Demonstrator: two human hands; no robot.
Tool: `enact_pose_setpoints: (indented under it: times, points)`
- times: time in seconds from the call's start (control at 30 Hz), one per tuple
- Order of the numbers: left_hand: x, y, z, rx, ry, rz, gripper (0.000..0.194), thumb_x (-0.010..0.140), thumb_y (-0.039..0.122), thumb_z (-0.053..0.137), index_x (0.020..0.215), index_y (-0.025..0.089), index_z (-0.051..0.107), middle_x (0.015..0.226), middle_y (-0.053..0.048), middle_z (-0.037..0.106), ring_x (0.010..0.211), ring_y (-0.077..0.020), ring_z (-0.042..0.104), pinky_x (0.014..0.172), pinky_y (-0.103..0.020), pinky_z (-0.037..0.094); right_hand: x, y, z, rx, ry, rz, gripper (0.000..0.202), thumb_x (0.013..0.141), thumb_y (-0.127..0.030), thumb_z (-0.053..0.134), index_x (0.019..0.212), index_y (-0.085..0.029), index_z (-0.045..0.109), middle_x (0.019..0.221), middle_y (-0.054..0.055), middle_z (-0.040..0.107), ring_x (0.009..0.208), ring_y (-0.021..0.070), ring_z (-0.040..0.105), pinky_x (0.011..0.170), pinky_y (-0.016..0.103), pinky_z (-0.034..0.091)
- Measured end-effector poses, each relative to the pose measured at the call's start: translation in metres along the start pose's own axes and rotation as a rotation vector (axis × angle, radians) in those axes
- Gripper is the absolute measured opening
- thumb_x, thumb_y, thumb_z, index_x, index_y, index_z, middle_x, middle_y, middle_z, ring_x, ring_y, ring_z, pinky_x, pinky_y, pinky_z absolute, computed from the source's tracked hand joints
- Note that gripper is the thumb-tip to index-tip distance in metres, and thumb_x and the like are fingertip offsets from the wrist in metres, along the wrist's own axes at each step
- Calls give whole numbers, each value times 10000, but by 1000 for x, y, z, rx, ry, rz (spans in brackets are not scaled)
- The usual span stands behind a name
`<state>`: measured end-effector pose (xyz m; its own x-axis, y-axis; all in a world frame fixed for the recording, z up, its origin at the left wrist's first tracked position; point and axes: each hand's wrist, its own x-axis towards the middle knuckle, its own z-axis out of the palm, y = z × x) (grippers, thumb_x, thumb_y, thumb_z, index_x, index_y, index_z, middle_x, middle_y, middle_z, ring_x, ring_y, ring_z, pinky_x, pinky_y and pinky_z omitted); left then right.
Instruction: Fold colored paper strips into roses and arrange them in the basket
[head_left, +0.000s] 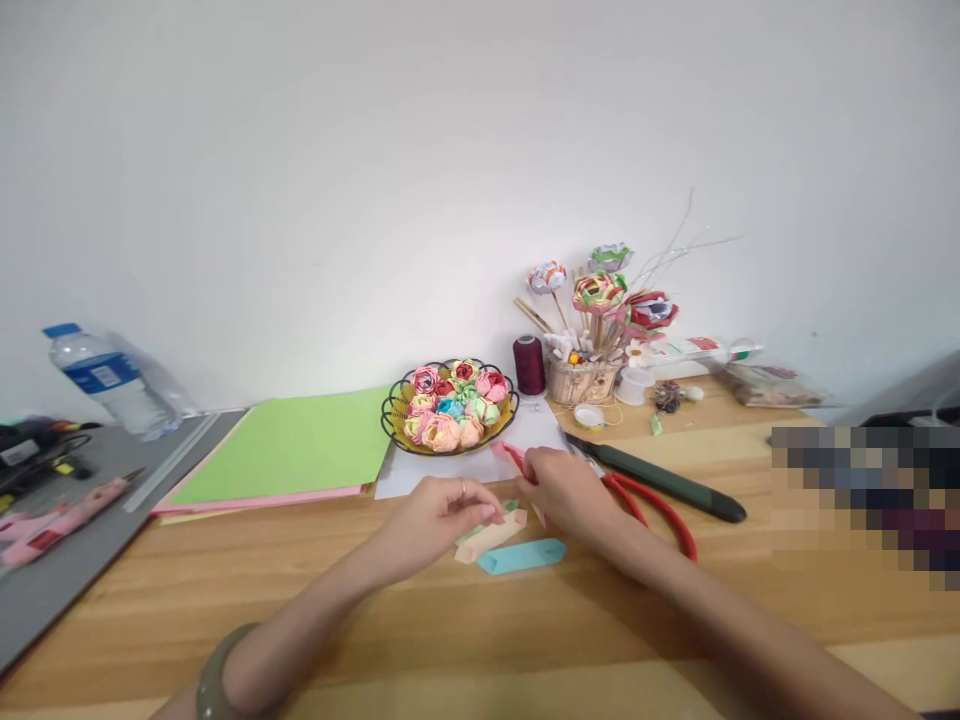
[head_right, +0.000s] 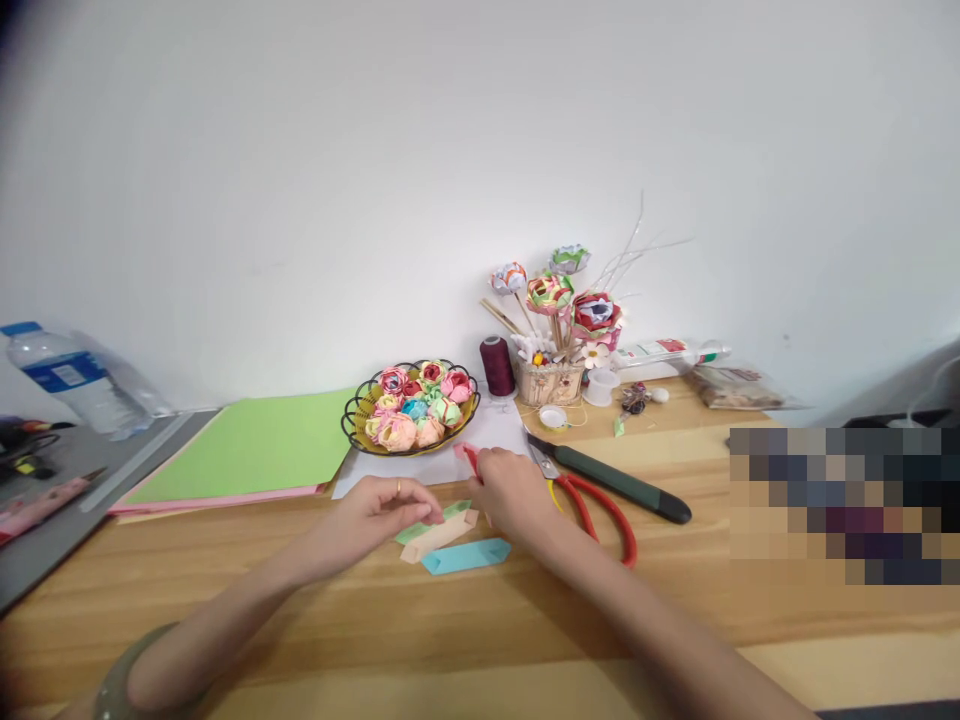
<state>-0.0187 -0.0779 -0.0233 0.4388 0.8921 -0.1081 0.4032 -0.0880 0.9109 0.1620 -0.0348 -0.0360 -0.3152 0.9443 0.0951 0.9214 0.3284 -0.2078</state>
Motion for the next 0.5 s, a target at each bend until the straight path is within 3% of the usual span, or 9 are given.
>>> enact_pose_setpoints:
  times: [0.13,0.23,0.3,0.4,0.5]
  points:
    - [16,1,8,-106,205,59,205,815,284,506,925,154,620,983,-73,667,902,-188,605,809,-308,455,1,2,-18,133,114,-23,226,842,-286,450,669,-177,547,604,11,616,519,111,541,495,215,305]
    - [30,3,15,-269,266,136,165,800,213,520,939,154,586,1059,-87,645,1013,-183,574,872,-306,440,4,5,-24,198,175,-37,223,816,-290,475,625,-183,511,583,-3,589,503,104,515,488,211,291]
    - [38,2,20,-350,227,115,161,784,226,559,925,150,577,1048,-94,644,1006,-187,578,823,-293,462,5,7,-22,228,195,-41,205,785,-248,495,590,-184,490,568,-7,572,483,99,493,480,213,277]
    - [46,2,26,-445,112,-34,259,784,343,586,925,125,588,979,-101,653,828,-167,626,693,-265,476,4,10,-17,273,212,-34,176,747,-176,491,572,-183,474,534,-19,542,439,89,452,470,216,266]
    - [50,4,33,-655,51,-106,339,797,432,560,904,111,585,901,-94,662,705,-134,634,664,-247,468,-1,9,-15,329,250,-10,165,737,-166,486,575,-187,464,522,-20,525,439,93,437,477,220,283]
